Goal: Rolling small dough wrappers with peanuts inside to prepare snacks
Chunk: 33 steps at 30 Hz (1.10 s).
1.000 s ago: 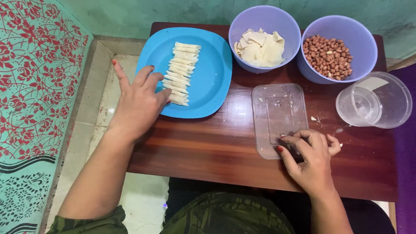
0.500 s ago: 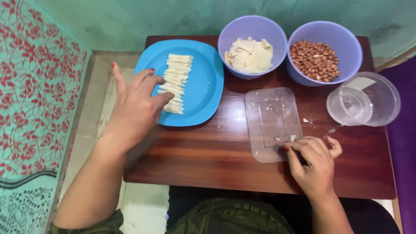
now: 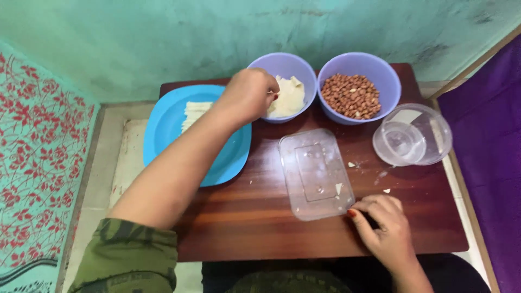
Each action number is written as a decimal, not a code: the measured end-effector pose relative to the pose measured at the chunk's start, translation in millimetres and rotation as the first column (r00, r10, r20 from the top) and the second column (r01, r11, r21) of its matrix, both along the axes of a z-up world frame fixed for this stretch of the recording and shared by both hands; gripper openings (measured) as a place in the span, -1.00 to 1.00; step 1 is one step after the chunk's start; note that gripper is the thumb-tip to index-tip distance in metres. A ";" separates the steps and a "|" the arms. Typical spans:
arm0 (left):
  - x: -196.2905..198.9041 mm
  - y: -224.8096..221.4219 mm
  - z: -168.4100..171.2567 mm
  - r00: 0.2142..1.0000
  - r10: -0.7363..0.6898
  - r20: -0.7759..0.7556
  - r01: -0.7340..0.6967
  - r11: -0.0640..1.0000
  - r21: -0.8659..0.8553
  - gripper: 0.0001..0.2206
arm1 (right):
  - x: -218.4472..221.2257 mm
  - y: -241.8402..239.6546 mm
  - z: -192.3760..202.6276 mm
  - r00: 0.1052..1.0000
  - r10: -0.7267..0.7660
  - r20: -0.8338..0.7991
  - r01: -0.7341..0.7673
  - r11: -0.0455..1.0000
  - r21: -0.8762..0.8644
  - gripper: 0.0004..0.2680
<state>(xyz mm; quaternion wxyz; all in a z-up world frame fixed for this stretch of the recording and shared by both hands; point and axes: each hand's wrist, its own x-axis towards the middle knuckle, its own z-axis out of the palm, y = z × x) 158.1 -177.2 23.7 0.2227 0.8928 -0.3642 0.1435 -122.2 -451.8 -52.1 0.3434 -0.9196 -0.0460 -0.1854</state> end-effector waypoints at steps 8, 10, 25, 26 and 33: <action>32.7 -35.0 -29.5 0.995 0.085 -0.042 -0.072 0.966 0.248 -0.84 | 6.1 -4.5 7.3 0.998 0.044 -0.035 -0.042 0.998 0.046 -0.94; 31.0 -35.9 -30.5 0.993 0.106 -0.054 -0.088 0.960 0.264 -0.85 | 7.0 -5.2 7.7 0.998 0.054 -0.041 -0.052 0.997 0.057 -0.94; 3.4 -28.2 13.7 0.909 0.186 -0.373 -0.187 0.982 0.033 -0.92 | 7.3 -8.5 8.6 0.995 0.064 -0.076 -0.057 0.995 0.086 -0.93; -1.3 -26.0 23.1 0.860 0.126 -0.494 -0.177 0.982 -0.058 -0.94 | 7.1 -8.9 9.3 0.993 0.062 -0.105 -0.053 0.995 0.090 -0.92; -34.7 -18.1 29.7 0.478 -0.395 -0.785 -0.145 0.845 -0.514 -0.93 | 9.2 -7.1 12.0 0.995 0.087 -0.047 -0.082 0.991 0.103 -0.93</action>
